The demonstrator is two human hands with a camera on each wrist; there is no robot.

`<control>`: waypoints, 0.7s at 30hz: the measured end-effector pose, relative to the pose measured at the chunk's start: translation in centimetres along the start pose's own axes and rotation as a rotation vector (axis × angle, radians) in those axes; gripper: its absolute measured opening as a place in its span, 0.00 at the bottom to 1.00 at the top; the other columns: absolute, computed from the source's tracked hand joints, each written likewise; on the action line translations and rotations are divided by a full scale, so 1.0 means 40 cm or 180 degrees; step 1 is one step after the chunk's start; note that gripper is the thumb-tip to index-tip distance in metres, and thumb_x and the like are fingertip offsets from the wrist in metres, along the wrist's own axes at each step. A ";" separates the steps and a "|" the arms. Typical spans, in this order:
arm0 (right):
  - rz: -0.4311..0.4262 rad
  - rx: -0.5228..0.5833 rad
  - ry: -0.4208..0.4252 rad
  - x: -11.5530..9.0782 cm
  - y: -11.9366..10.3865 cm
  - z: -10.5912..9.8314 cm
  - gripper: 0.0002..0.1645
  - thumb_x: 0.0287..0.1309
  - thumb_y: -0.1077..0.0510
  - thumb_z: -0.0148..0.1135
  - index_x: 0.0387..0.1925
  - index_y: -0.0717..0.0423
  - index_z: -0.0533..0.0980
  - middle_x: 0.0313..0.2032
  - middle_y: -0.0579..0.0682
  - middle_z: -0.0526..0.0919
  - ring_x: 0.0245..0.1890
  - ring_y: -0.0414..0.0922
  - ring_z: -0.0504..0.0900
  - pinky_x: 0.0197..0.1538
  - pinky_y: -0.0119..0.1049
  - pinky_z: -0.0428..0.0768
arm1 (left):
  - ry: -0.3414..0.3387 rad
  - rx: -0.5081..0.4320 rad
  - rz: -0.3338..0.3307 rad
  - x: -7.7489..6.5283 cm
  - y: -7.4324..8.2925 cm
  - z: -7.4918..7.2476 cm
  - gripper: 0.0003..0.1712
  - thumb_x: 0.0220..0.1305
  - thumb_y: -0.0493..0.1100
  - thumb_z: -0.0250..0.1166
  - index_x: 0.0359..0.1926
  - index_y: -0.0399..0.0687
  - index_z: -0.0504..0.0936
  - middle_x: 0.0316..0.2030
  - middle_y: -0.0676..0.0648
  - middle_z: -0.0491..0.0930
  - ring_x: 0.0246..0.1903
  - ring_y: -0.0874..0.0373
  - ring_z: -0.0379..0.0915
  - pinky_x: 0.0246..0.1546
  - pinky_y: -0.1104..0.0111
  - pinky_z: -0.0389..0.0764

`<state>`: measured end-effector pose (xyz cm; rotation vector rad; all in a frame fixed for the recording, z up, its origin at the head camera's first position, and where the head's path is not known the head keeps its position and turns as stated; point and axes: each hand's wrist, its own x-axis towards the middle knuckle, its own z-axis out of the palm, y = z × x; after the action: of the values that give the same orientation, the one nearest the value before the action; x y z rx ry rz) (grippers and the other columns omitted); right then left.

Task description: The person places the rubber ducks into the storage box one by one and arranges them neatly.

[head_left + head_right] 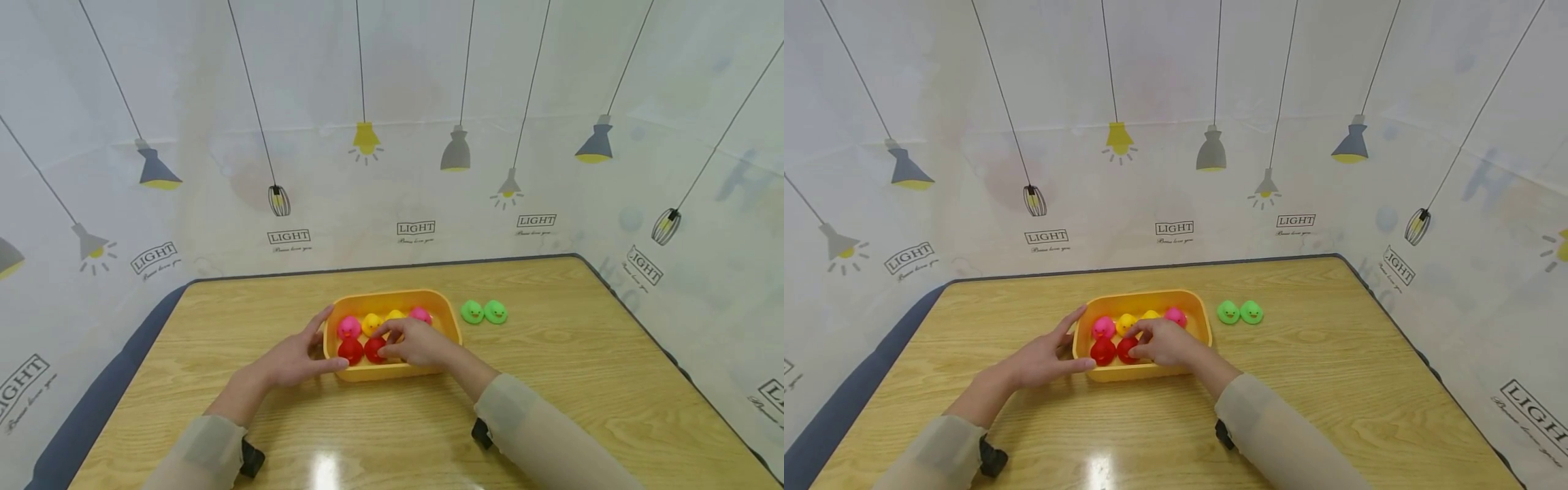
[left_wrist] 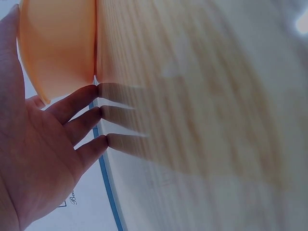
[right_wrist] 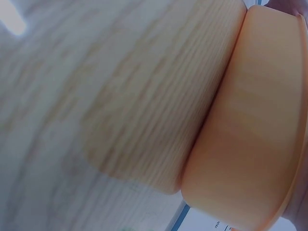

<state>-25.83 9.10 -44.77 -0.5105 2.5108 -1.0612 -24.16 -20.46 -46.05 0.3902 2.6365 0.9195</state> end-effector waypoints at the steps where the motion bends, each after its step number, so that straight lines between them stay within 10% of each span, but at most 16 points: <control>1: -0.0004 0.0007 0.0000 0.000 0.000 0.000 0.16 0.72 0.52 0.74 0.58 0.39 0.87 0.43 0.46 0.85 0.38 0.46 0.82 0.43 0.35 0.84 | 0.0000 0.0000 0.0007 0.000 0.000 0.000 0.69 0.64 0.77 0.71 0.90 0.73 0.36 0.81 0.36 0.69 0.78 0.31 0.68 0.78 0.31 0.66; 21: -0.0207 0.0046 0.0176 -0.001 0.000 -0.013 0.20 0.72 0.52 0.75 0.62 0.42 0.85 0.47 0.44 0.85 0.44 0.47 0.80 0.45 0.38 0.82 | -0.0006 -0.0014 -0.0006 0.001 -0.003 -0.002 0.70 0.62 0.79 0.71 0.90 0.75 0.37 0.81 0.35 0.69 0.78 0.30 0.68 0.77 0.30 0.67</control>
<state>-26.06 9.44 -44.42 -0.5695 2.5483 -1.1312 -24.24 -20.56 -46.08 0.3874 2.6322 0.9237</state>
